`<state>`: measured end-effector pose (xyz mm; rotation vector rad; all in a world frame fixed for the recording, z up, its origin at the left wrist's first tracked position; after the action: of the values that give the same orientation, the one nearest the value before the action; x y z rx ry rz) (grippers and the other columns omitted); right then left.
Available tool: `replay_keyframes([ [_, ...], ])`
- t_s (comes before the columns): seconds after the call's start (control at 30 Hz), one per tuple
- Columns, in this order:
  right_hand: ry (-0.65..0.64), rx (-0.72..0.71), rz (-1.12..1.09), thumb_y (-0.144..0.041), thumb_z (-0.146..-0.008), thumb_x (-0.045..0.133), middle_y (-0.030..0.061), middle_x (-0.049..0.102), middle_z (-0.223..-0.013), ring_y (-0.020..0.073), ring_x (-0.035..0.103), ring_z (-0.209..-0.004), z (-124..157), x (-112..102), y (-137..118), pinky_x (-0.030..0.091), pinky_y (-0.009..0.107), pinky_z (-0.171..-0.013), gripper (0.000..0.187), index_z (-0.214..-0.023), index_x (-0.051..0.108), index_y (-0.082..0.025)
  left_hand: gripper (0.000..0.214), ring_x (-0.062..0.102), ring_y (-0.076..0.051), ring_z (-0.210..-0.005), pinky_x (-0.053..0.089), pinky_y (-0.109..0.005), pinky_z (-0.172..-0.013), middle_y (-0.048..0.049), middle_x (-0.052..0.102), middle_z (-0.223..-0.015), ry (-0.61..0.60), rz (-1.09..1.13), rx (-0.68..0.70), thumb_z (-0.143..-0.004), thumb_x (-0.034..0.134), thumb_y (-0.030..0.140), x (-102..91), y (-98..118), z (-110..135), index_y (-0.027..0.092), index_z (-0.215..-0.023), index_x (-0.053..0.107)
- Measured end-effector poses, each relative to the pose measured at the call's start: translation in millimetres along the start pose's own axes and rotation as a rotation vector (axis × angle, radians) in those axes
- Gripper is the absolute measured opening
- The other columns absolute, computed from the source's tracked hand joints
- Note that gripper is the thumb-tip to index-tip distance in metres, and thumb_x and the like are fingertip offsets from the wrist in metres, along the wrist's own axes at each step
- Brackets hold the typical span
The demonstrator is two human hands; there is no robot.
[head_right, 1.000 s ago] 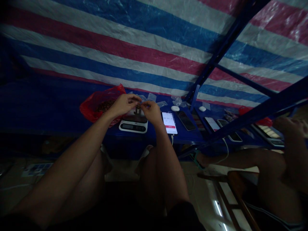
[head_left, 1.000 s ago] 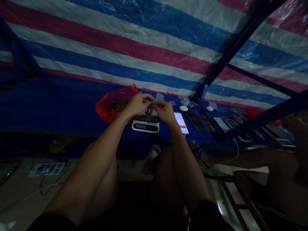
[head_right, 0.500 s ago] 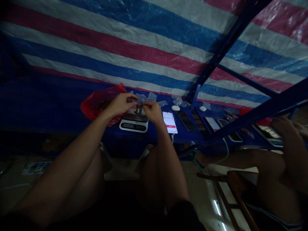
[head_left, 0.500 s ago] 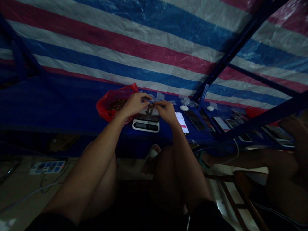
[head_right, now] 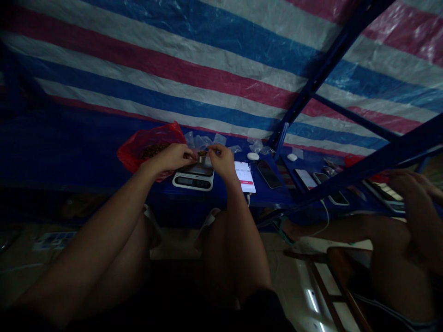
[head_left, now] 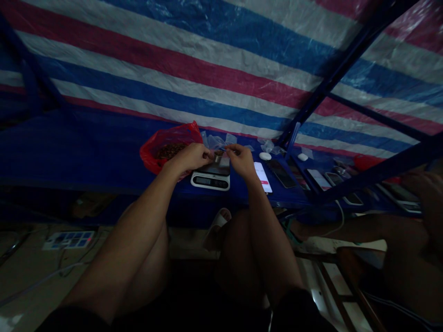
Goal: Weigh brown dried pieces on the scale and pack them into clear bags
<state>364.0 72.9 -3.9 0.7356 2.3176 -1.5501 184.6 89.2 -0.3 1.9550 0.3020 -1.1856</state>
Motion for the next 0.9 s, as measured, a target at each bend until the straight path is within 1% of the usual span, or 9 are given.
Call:
replay_keyframes([
  [0.1, 0.007, 0.007, -0.003, -0.026, -0.093, 0.065, 0.0075, 0.083, -0.099, 0.0226, 0.071, -0.083, 0.8, -2.0, 1.1, 0.057, 0.042, -0.086, 0.02, -0.101, 0.083, -0.02, 0.021, 0.074, -0.021, -0.081, 0.051, -0.03, -0.076, -0.0071, 0.084, -0.09, 0.056, 0.018, -0.036, -0.09, 0.066, 0.024, -7.1, -3.8, 0.1, 0.019, -0.094, 0.086],
  [0.17, 0.022, 0.005, -0.011, -0.026, -0.093, 0.065, 0.0077, 0.083, -0.099, 0.0226, 0.07, -0.081, 1.1, -3.8, 1.0, 0.057, 0.043, -0.085, 0.02, -0.1, 0.083, -0.019, 0.021, 0.074, -0.022, -0.084, 0.052, -0.031, -0.077, -0.0083, 0.084, -0.094, 0.155, 0.048, -0.056, -0.091, 0.069, 0.027, -18.4, -2.1, 1.2, 0.017, -0.097, 0.086],
  [0.27, 0.029, 0.002, -0.024, -0.026, -0.092, 0.065, 0.0079, 0.083, -0.099, 0.023, 0.07, -0.081, 0.6, -3.7, 1.1, 0.058, 0.043, -0.085, 0.021, -0.099, 0.083, -0.019, 0.022, 0.075, -0.024, -0.091, 0.055, -0.034, -0.083, -0.0099, 0.084, -0.101, 0.326, 0.088, -0.06, -0.094, 0.069, 0.029, -34.7, 6.4, 1.2, 0.017, -0.102, 0.086],
  [0.33, 0.025, 0.004, -0.027, -0.026, -0.092, 0.065, 0.0076, 0.083, -0.099, 0.0228, 0.07, -0.081, -0.2, -2.3, 1.5, 0.058, 0.043, -0.085, 0.02, -0.098, 0.083, -0.02, 0.022, 0.075, -0.024, -0.095, 0.056, -0.036, -0.089, -0.0109, 0.084, -0.104, 0.39, 0.106, -0.074, -0.095, 0.069, 0.029, -37.5, 10.0, -2.6, 0.017, -0.103, 0.087],
  [0.43, 0.017, 0.002, -0.016, -0.027, -0.092, 0.066, 0.0076, 0.083, -0.098, 0.0226, 0.069, -0.081, -0.7, -0.8, 1.5, 0.058, 0.043, -0.083, 0.02, -0.099, 0.083, -0.02, 0.022, 0.076, -0.026, -0.095, 0.056, -0.039, -0.09, -0.013, 0.085, -0.104, 0.397, 0.121, -0.112, -0.095, 0.072, 0.03, -30.1, 8.1, -12.4, 0.017, -0.101, 0.088],
  [0.6, 0.016, -0.01, -0.013, -0.028, -0.091, 0.065, 0.0079, 0.083, -0.099, 0.0223, 0.07, -0.081, 0.1, -1.9, -0.5, 0.057, 0.042, -0.083, 0.021, -0.098, 0.083, -0.02, 0.024, 0.077, -0.027, -0.087, 0.056, -0.038, -0.079, -0.013, 0.086, -0.095, 0.357, 0.124, -0.164, -0.094, 0.072, 0.037, -16.9, -1.4, -20.1, 0.021, -0.094, 0.09],
  [0.73, 0.052, -0.017, 0.002, -0.029, -0.092, 0.063, 0.0085, 0.083, -0.099, 0.0227, 0.071, -0.082, 0.1, -7.3, -0.1, 0.057, 0.04, -0.083, 0.024, -0.099, 0.084, -0.018, 0.03, 0.077, -0.029, -0.085, 0.055, -0.038, -0.077, -0.0124, 0.086, -0.094, 0.345, 0.06, -0.185, -0.096, 0.068, 0.041, -17.2, -0.6, -17.0, 0.021, -0.094, 0.091],
  [0.83, 0.114, -0.007, 0.046, -0.031, -0.094, 0.061, 0.0101, 0.083, -0.1, 0.0232, 0.07, -0.082, -1.6, -16.2, 5.4, 0.057, 0.039, -0.083, 0.028, -0.104, 0.083, -0.017, 0.034, 0.077, -0.028, -0.086, 0.054, -0.037, -0.078, -0.0109, 0.085, -0.091, 0.343, 0.024, -0.191, -0.098, 0.064, 0.041, -19.5, 0.7, -15.4, 0.021, -0.093, 0.09],
  [0.9, 0.169, -0.004, 0.117, -0.03, -0.094, 0.06, 0.0113, 0.082, -0.103, 0.024, 0.071, -0.084, -3.4, -23.9, 11.2, 0.058, 0.04, -0.086, 0.03, -0.107, 0.082, -0.016, 0.035, 0.077, -0.028, -0.086, 0.054, -0.036, -0.079, -0.0107, 0.085, -0.09, 0.344, 0.033, -0.195, -0.099, 0.062, 0.04, -21.2, 0.3, -14.9, 0.02, -0.092, 0.09],
])
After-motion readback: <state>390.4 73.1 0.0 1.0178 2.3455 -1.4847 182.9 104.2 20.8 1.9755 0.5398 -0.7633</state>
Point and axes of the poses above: each hand's wrist, its own z-axis away from the middle knuckle, its own x-axis out of the palm, y = z × x, the point moved 8 cm from there along -z, towards the middle knuckle
